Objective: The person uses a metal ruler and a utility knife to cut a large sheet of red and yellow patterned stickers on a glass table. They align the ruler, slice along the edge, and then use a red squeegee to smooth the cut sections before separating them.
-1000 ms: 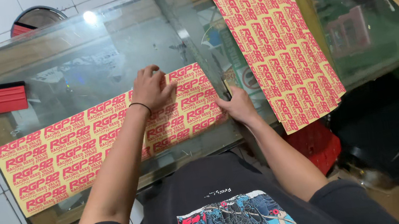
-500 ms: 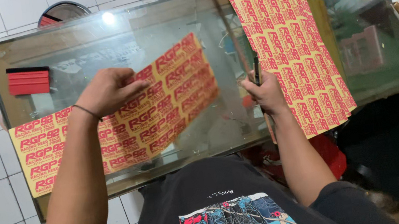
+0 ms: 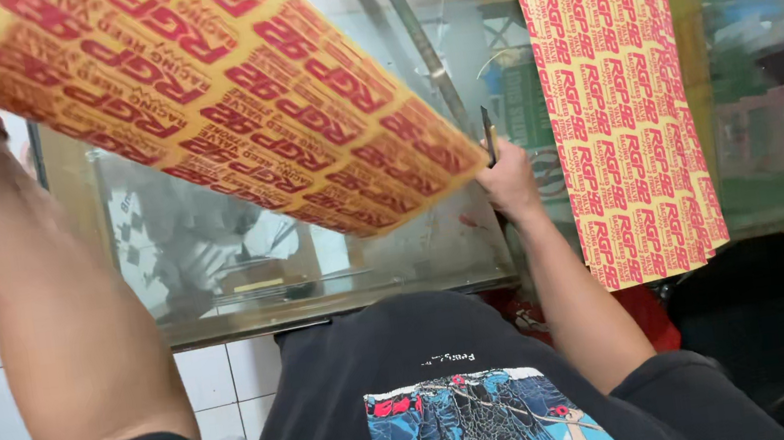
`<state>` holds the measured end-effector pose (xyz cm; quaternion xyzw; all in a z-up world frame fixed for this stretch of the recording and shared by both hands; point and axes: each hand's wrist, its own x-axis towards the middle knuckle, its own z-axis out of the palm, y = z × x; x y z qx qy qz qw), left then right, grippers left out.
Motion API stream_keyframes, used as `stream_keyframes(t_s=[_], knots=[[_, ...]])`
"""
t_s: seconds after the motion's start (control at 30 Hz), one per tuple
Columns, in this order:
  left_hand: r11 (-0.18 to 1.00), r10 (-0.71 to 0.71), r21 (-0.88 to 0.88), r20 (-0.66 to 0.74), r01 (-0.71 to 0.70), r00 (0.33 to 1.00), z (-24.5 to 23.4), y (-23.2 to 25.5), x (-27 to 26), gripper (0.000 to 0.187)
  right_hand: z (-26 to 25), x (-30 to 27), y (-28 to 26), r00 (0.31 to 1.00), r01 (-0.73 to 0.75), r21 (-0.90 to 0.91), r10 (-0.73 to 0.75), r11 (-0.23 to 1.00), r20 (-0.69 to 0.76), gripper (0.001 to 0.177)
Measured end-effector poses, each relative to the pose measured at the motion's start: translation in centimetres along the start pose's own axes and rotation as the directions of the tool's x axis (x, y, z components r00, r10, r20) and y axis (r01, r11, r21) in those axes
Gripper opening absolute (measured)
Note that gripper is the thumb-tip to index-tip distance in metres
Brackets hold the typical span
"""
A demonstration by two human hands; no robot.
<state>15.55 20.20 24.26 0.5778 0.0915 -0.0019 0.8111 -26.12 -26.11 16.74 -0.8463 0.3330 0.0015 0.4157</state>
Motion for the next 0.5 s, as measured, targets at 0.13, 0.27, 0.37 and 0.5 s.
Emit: stream_keyframes(t_s=[0.13,0.27,0.37,0.5], knots=[[0.82,0.534,0.524,-0.561,-0.228,0.633,-4.5,-7.0,-8.9,0.05,0.6,0.1,3.2,0.996,0.062,0.0,-0.062,0.998,-0.063,0.027],[0.987,0.052,0.119,-0.864,0.104,0.501,-8.7,-14.1,-17.0,0.064,0.4,-0.7,4.6,0.988,0.044,-0.092,-0.057,0.995,-0.144,0.034],[0.956,-0.132,0.019,-0.863,0.291,0.488,-10.4,-16.5,-20.8,0.055,1.1,-1.2,5.2,0.979,0.069,-0.105,-0.088,0.992,-0.186,0.036],[0.906,-0.216,0.099,-0.726,0.411,0.653,-10.8,-15.0,-23.4,0.035,3.5,-0.8,5.2,0.947,0.202,-0.079,-0.216,0.976,-0.24,0.03]])
